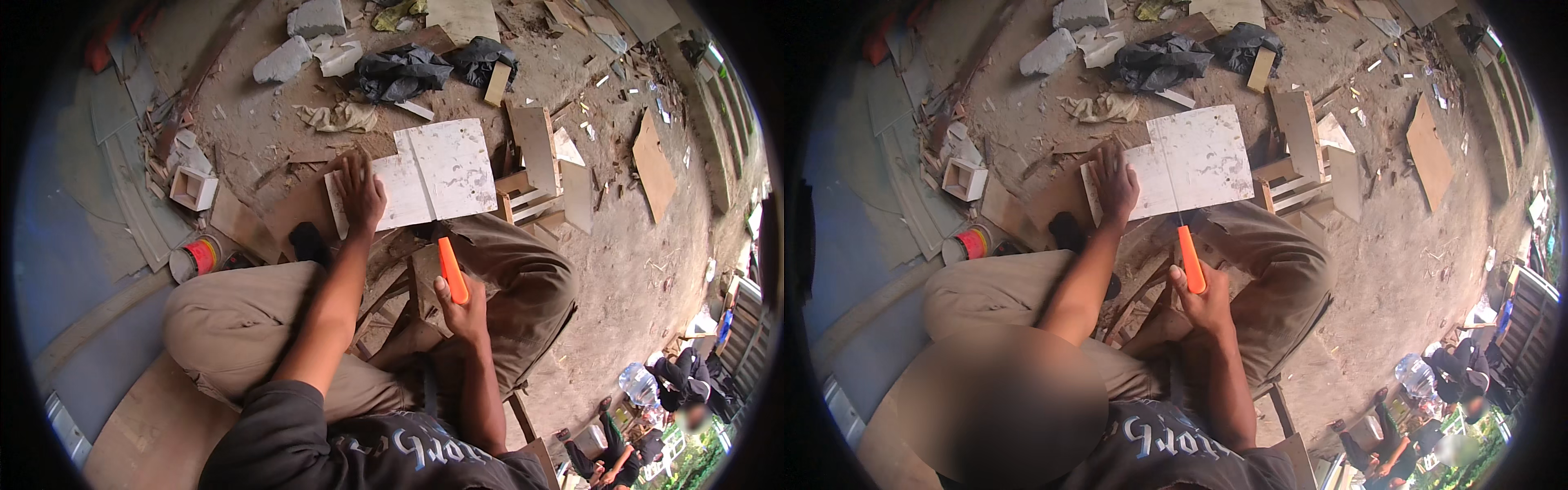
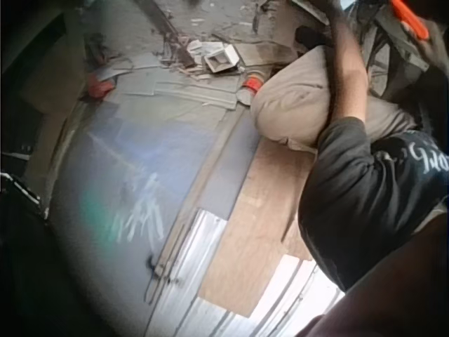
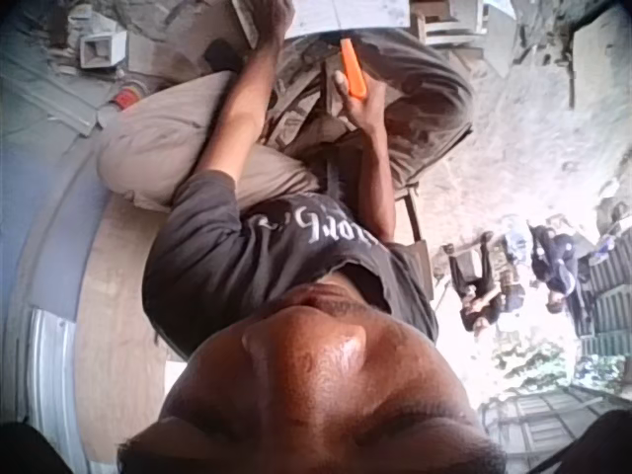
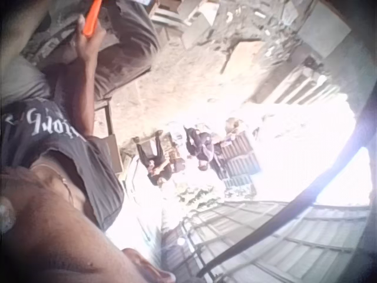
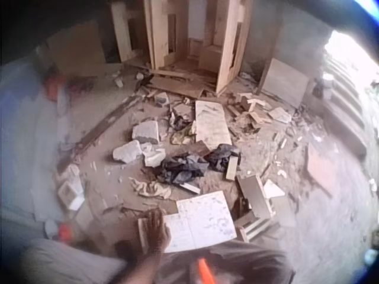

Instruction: The person sits on the floor and uses a hand saw to cut a rectangular piece of white laminate board. They hold the board steady with their left hand and saw with their right hand, flipping the board over to complete the cut from the other side.

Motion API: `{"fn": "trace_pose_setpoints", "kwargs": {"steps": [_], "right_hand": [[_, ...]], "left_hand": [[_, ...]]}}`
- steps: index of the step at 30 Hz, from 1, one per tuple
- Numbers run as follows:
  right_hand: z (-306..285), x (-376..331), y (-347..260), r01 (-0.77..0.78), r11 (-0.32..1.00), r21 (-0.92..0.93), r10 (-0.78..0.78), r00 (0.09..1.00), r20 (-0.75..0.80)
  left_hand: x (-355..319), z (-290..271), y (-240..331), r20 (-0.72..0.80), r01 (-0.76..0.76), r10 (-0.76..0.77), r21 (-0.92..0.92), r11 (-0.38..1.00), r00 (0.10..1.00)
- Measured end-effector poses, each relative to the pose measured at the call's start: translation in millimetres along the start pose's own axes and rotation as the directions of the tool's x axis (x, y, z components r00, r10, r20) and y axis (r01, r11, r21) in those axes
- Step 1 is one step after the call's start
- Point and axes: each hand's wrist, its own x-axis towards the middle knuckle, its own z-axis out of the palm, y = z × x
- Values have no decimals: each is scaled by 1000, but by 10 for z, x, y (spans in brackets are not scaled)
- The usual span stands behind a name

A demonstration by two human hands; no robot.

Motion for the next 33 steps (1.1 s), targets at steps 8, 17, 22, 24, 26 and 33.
{"fn": "trace_pose_setpoints", "kwargs": {"steps": [8,17,22,24,26,33], "right_hand": [[51,-110,61,-35,999,-35,35,999,13],[179,-18,-88,-68,985,159,72,997,-20],[163,0,-208,-93,982,163,91,996,18],[128,7,-206,-134,976,172,127,990,53],[135,-11,-141,-110,985,136,112,994,-6],[48,-97,-113,-9,999,-41,-1,971,-238]], "left_hand": [[60,-76,183,28,39,-35,-135,990,999],[65,-42,292,-8,63,-65,-140,988,998],[62,-52,303,-7,40,-42,-174,984,999],[28,-27,280,-27,26,-31,-169,985,999],[14,42,253,-52,-13,3,-194,981,999],[120,128,224,-51,-215,210,-311,926,976]]}}
